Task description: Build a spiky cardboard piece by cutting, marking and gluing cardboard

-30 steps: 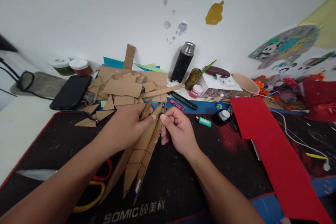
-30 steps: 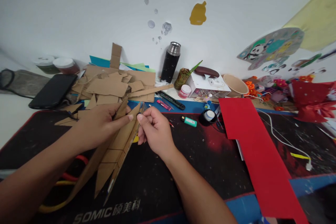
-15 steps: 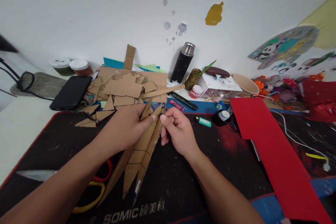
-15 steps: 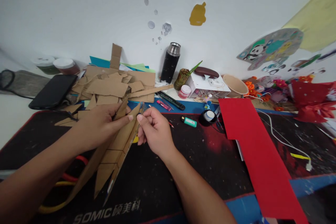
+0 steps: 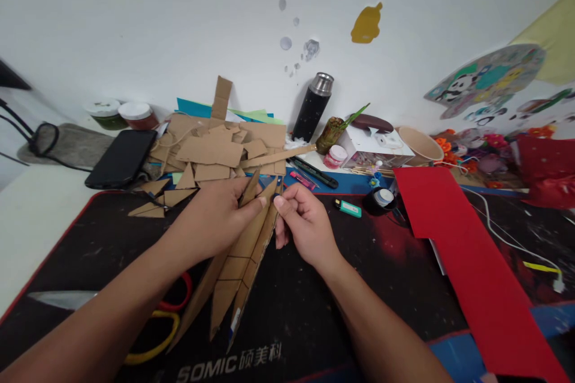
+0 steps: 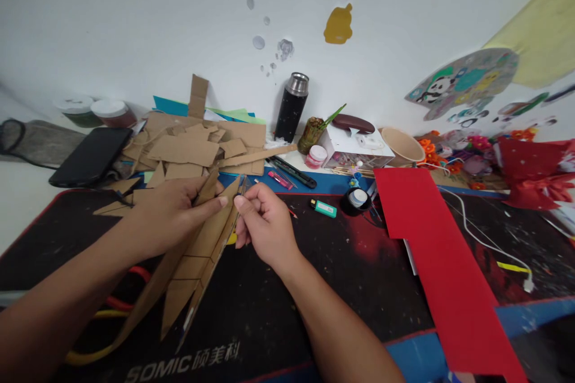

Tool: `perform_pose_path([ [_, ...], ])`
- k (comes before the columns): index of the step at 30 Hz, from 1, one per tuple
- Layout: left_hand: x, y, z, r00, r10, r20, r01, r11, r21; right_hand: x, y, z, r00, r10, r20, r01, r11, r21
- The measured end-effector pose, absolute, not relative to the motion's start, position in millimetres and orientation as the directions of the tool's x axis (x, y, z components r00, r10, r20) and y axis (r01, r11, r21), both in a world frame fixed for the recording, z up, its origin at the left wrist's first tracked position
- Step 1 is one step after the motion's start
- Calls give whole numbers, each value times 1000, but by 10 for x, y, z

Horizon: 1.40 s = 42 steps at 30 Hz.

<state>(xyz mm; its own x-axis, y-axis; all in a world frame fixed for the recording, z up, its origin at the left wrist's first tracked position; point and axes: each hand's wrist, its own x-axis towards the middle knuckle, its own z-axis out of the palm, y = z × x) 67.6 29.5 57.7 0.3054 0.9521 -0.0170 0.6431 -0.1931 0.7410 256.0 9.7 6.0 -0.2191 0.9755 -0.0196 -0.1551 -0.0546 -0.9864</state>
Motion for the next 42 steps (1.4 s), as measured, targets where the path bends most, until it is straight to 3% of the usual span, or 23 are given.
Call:
perform_pose_path([
  [42,697,303,558,290,956,-42,654,-166,738,2555,86,67,-212,977,-22,-146,-54,-988],
])
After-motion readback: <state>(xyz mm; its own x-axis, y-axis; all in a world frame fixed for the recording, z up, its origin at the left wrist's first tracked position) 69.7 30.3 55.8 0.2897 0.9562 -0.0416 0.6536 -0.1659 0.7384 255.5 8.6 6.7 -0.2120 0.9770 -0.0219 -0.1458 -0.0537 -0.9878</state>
